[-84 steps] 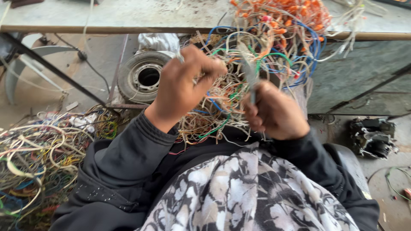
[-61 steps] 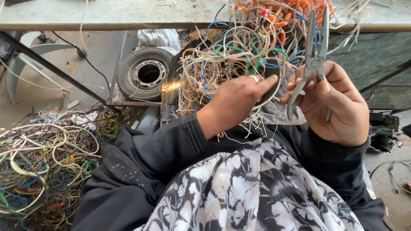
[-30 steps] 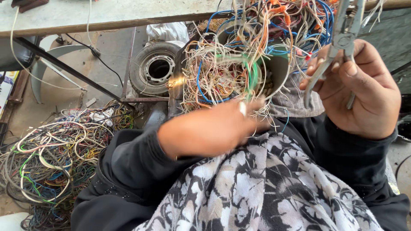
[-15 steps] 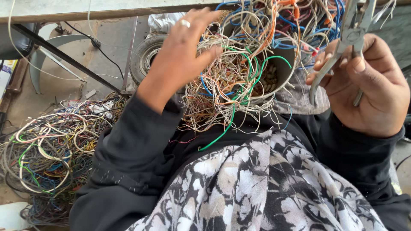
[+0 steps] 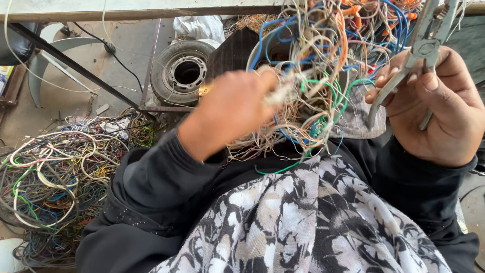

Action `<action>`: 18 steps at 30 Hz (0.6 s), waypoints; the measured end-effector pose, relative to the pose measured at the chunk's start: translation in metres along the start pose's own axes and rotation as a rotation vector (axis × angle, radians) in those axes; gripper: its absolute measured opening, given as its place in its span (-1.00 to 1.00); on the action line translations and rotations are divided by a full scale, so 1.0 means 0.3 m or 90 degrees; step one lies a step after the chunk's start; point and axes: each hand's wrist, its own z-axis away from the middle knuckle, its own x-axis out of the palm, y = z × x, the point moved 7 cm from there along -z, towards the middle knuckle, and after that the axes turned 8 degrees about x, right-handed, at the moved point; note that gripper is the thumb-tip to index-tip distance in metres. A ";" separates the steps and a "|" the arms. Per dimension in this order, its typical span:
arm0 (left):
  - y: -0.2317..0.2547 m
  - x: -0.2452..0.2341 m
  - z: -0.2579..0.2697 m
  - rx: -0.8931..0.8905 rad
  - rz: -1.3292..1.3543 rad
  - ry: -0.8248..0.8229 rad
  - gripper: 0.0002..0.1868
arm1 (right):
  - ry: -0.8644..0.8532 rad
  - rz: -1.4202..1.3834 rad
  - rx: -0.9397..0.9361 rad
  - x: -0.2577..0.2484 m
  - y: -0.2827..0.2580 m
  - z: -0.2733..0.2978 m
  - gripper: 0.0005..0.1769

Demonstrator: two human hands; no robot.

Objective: The person uses pliers to strip insulation from a large tangled bundle of multicolored wires. They repeatedly pull individual wires from the mass, cut the insulation, and drop the stripped pieces back into the pile.

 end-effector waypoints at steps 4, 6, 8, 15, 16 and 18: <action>0.121 0.004 0.034 0.147 0.019 0.060 -0.71 | 0.006 -0.015 0.010 -0.005 0.009 -0.001 -0.90; 0.138 -0.002 0.030 0.213 -0.076 0.065 -0.72 | -0.008 -0.036 0.014 0.003 0.014 -0.007 -0.92; 0.133 0.004 0.003 0.302 -0.238 0.042 -0.79 | 0.005 -0.040 0.014 0.006 0.021 -0.007 -0.93; -0.057 -0.107 -0.122 0.102 0.062 0.363 -0.87 | 0.026 -0.010 0.061 0.050 0.050 -0.033 -0.87; -0.091 -0.085 -0.154 0.061 0.101 0.335 -0.86 | 0.015 -0.016 0.069 0.061 0.055 -0.033 -0.89; -0.108 -0.031 -0.207 0.046 0.138 0.274 -0.84 | -0.017 -0.031 0.082 0.087 0.059 -0.048 -0.90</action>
